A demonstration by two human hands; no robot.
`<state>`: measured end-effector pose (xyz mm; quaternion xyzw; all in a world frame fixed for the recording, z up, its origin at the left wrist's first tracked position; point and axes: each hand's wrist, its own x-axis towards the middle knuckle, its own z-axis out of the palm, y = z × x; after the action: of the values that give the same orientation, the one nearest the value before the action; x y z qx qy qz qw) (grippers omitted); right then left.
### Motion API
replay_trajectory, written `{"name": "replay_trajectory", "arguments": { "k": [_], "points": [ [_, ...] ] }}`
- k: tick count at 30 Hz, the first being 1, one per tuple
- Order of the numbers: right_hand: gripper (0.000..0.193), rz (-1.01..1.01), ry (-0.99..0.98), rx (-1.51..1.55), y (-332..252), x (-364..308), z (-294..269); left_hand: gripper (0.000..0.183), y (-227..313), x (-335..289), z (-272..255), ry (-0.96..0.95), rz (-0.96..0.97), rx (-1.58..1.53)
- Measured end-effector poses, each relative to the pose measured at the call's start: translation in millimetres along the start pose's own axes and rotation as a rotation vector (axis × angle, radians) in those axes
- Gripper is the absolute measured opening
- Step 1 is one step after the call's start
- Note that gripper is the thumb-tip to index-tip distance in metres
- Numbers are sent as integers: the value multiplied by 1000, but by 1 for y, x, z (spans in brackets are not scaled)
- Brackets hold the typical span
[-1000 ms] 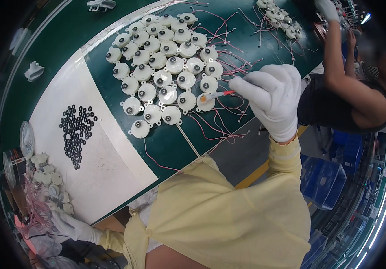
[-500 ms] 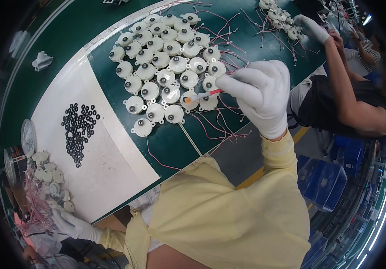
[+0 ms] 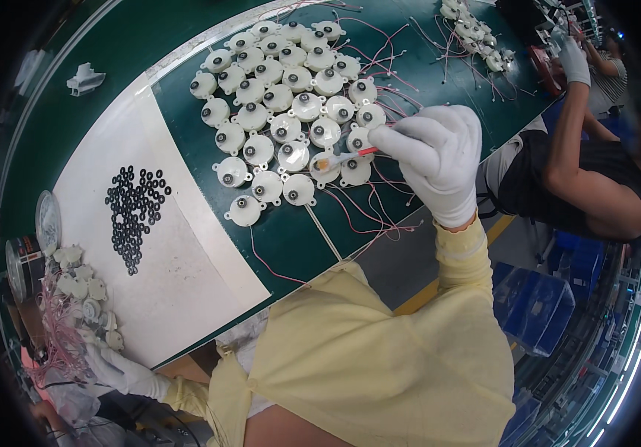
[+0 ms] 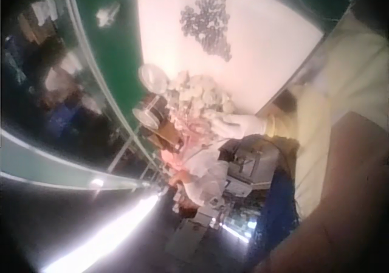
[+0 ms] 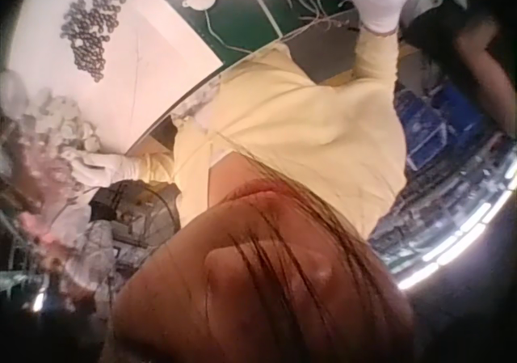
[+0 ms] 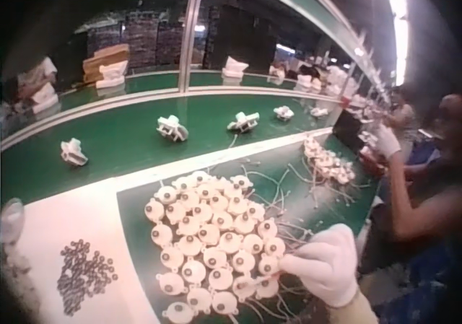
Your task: The person applies a white paste from a small container onto the center of white circular electronic components using a red-handled brush. They work methodically across a batch of components arranged on a green workbench, occasionally dipping the brush into the container to reload the substance.
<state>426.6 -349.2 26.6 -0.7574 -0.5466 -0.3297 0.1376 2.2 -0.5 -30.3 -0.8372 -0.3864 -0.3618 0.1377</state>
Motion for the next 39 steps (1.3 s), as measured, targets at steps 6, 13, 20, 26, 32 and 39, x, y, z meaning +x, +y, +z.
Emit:
{"name": "replay_trajectory", "arguments": {
  "k": [6, 13, 20, 26, 32, 39],
  "points": [
    [46, -13, 29, -12, -2, 2, -3, 29, -3, -1, -2, 4, -3, -38],
    [40, -20, 30, -35, -6, 2, -2, 32, -2, -1, -2, -26, -15, -1],
    [43, -18, 54, 21, -12, 2, -3, 27, 6, 2, -4, -14, -26, 8],
    [45, -28, -7, 141, -30, 9, 12, 32, 2, 0, -1, -24, -47, -30],
    [44, -5, -8, 128, -30, 5, 17, 29, 6, 0, -1, 15, -73, -76],
    [35, -14, -20, 144, -29, 7, 12, 29, 8, 1, -4, -20, -87, -51]
  ]
}}
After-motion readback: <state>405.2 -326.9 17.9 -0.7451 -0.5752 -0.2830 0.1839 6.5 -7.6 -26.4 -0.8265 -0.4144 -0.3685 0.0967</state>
